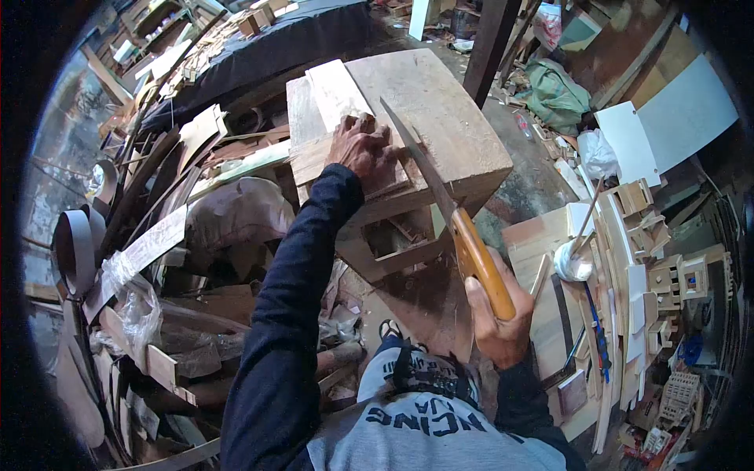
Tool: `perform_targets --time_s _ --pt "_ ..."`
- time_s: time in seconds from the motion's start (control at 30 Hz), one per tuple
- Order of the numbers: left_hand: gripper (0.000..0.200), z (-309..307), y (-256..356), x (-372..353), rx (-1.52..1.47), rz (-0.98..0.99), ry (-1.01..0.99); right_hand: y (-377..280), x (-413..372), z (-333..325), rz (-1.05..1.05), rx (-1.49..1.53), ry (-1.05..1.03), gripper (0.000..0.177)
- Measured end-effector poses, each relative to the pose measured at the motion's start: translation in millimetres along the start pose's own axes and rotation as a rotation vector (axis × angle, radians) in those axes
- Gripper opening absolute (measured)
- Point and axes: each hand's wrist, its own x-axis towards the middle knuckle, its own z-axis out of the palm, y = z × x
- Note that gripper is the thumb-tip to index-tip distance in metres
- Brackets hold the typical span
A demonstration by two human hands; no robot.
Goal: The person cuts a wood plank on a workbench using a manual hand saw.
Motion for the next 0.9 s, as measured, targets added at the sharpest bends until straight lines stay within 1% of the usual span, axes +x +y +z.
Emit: perform_targets --time_s 0.07,0.13,0.17,0.23,0.27,0.3,0.33,0.37,0.43,0.47,0.5,0.53,0.57,0.67,0.77,0.8,0.87,0.9 --pt "0.035 0.7 4.7 -5.6 -0.005 0.016 -0.011 -3.0 21.5 9.5 0.061 0.023 -0.048 0.035" --pt "0.036 2.4 -1.3 -2.7 -0.004 0.079 0.022 24.3 64.5 43.1 -0.013 -0.009 -0.015 0.028" --pt "0.036 3.2 -3.1 -1.9 0.000 0.069 -0.009 32.6 73.3 53.6 -0.035 -0.023 0.006 0.026" --pt "0.037 5.5 -7.1 -1.2 -0.002 0.051 -0.076 26.4 59.6 44.7 0.010 0.037 -0.030 0.030" --pt "0.037 7.4 -7.9 2.5 0.009 0.071 -0.028 20.6 50.5 34.6 0.024 0.060 -0.044 0.032" --pt "0.037 9.8 -9.6 4.2 0.022 0.084 0.023 12.8 29.6 20.8 0.001 -0.018 0.002 0.039" --pt "0.038 12.1 -8.8 -0.6 0.030 0.093 0.062 8.1 8.5 7.7 -0.043 0.001 -0.002 0.042" --pt "0.039 11.8 -9.0 0.0 0.014 0.026 -0.006 4.5 1.0 -0.7 -0.099 0.019 -0.004 0.044" --pt "0.043 5.4 -4.1 0.7 -0.017 -0.098 -0.153 -3.7 9.0 1.9 -0.029 0.019 -0.023 0.043" --pt "0.042 2.2 0.4 -1.7 -0.045 -0.038 -0.119 -6.0 14.2 5.0 0.010 0.017 -0.030 0.043" --pt "0.042 -8.2 7.0 -0.6 -0.073 0.026 -0.082 2.7 31.9 19.7 0.096 -0.032 -0.048 0.044" --pt "0.042 -15.0 9.5 3.3 -0.095 0.092 -0.041 25.7 56.6 40.7 0.013 -0.061 -0.030 0.044" --pt "0.042 -12.3 6.5 4.2 -0.087 0.071 -0.040 42.6 71.3 54.5 -0.068 -0.086 -0.018 0.043" --pt "0.041 -8.5 5.9 1.6 -0.108 0.013 -0.036 11.3 54.2 32.4 0.181 0.049 -0.102 0.044" --pt "0.043 1.5 -1.8 2.4 -0.063 0.029 -0.004 4.8 -3.0 -0.1 0.003 0.055 0.013 0.043" --pt "0.042 -1.2 -0.8 2.2 -0.032 -0.056 -0.111 5.1 1.8 0.8 -0.031 0.058 -0.001 0.043" --pt "0.042 1.4 -1.6 -1.5 -0.039 -0.069 -0.105 7.0 7.4 1.6 -0.067 0.063 -0.017 0.043" --pt "0.043 2.7 -1.4 -1.8 -0.044 -0.072 -0.100 4.0 24.3 13.0 0.062 -0.018 -0.013 0.039"
